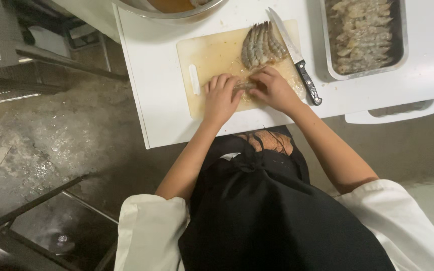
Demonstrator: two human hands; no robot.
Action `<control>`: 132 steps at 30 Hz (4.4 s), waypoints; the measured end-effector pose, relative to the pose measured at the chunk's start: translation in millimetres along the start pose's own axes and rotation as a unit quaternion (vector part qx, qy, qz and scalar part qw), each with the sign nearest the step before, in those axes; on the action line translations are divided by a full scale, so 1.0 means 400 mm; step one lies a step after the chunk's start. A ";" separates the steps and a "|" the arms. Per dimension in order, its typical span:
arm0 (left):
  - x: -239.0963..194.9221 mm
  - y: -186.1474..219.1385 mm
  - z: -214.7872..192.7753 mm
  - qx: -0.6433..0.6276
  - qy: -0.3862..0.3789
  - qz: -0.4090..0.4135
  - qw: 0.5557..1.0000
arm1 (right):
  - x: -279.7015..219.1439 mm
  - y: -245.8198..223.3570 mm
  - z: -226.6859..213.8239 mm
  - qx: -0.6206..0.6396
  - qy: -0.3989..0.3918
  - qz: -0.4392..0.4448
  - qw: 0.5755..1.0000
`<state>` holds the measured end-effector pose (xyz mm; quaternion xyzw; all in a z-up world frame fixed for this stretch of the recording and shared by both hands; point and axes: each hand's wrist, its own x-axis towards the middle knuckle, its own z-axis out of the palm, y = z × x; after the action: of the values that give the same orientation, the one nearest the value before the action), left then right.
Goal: The person prepares shrimp by using a knife to make a shallow cut along the back, removing the vein by hand, and placing the cleaned shrimp into a metal tray.
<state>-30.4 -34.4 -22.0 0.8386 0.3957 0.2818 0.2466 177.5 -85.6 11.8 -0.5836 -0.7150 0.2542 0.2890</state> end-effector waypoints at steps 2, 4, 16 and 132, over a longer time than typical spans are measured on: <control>0.001 0.002 0.012 -0.014 0.005 0.015 1.000 | -0.001 0.011 -0.003 0.011 -0.002 0.021 1.000; 0.006 -0.002 0.032 -0.022 -0.020 0.027 0.999 | -0.006 0.019 -0.003 0.016 -0.010 0.020 1.000; 0.023 -0.017 0.033 -0.049 -0.053 0.085 0.994 | -0.007 0.020 -0.015 0.053 -0.013 -0.015 0.998; -0.007 -0.059 -0.006 -0.048 -0.031 0.073 0.996 | 0.006 0.019 0.100 -0.018 0.027 -0.061 0.998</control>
<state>-46.0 -22.8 -36.2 0.8607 0.3113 0.2919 0.2778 154.0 -83.0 -21.5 -0.5502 -0.7459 0.2077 0.3126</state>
